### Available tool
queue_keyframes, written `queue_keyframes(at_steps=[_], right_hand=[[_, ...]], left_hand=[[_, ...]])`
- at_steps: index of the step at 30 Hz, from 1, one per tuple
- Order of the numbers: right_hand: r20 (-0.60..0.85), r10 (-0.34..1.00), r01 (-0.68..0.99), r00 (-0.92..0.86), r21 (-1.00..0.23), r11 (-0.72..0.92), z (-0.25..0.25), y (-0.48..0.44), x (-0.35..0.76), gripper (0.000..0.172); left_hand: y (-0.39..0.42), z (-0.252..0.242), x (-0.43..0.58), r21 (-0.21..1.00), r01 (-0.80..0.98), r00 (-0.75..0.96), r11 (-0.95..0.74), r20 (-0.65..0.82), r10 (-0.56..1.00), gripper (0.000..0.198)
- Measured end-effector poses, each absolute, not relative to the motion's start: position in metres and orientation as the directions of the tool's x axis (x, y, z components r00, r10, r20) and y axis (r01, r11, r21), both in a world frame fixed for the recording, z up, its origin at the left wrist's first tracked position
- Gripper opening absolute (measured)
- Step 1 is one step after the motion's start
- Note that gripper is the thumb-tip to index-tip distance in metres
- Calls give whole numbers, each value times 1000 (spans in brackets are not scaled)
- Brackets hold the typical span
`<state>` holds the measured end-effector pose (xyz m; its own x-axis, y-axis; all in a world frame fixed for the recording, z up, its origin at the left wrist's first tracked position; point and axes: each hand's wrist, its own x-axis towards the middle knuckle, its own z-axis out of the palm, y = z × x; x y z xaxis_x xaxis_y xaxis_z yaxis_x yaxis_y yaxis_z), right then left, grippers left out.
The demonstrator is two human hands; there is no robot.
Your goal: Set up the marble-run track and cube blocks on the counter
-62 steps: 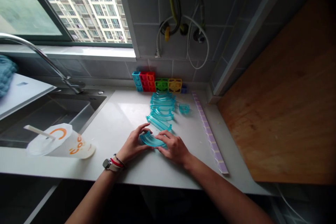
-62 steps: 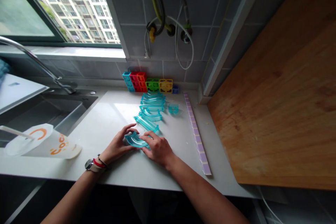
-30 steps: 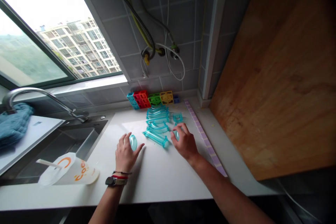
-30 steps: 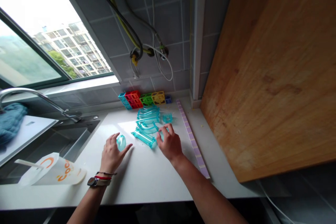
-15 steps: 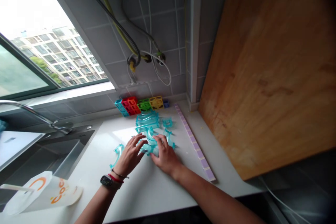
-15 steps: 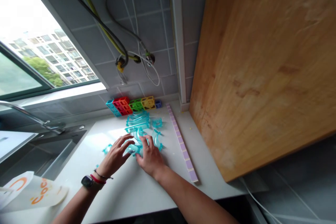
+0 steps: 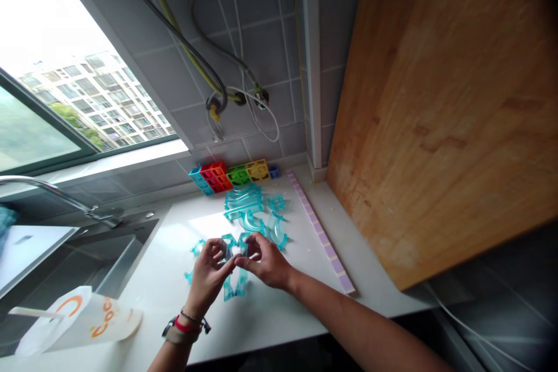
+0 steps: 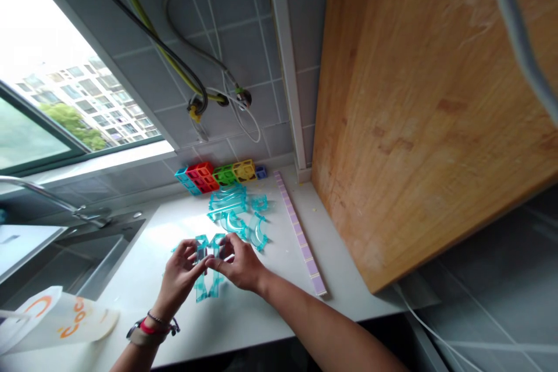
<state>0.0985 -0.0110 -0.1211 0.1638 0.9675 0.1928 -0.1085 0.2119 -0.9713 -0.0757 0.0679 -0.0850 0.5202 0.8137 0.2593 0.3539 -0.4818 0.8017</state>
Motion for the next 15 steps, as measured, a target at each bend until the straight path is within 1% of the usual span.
queue_keyframes(at_steps=[2,4,5,7,9,11,13,15], right_hand=[[165,961,18,222,-986,165,-123,-11,99,49],[177,944,209,278,-970,120,-124,-11,101,51],[187,937,295,295,-951,97,-125,-10,101,54],[191,935,428,300,-903,48,-127,-10,102,68],[179,946,523,269,-852,12,-130,-10,101,81],[174,957,596,232,-803,2,-131,-11,100,86],[190,959,645,213,-764,8,-131,-13,99,83],[221,953,681,206,-732,23,-129,-14,99,76]], left_hand=[[71,-90,-77,780,411,442,-472,282,852,43],[78,-97,-79,737,487,386,-468,300,873,50],[82,-101,-80,708,527,373,-471,305,876,55],[90,-110,-82,639,598,376,-484,310,873,61],[97,-119,-82,567,646,405,-511,312,859,60],[103,-127,-80,498,673,449,-547,312,837,55],[106,-131,-79,428,692,490,-581,313,814,51],[109,-132,-78,356,708,523,-609,315,792,47]])
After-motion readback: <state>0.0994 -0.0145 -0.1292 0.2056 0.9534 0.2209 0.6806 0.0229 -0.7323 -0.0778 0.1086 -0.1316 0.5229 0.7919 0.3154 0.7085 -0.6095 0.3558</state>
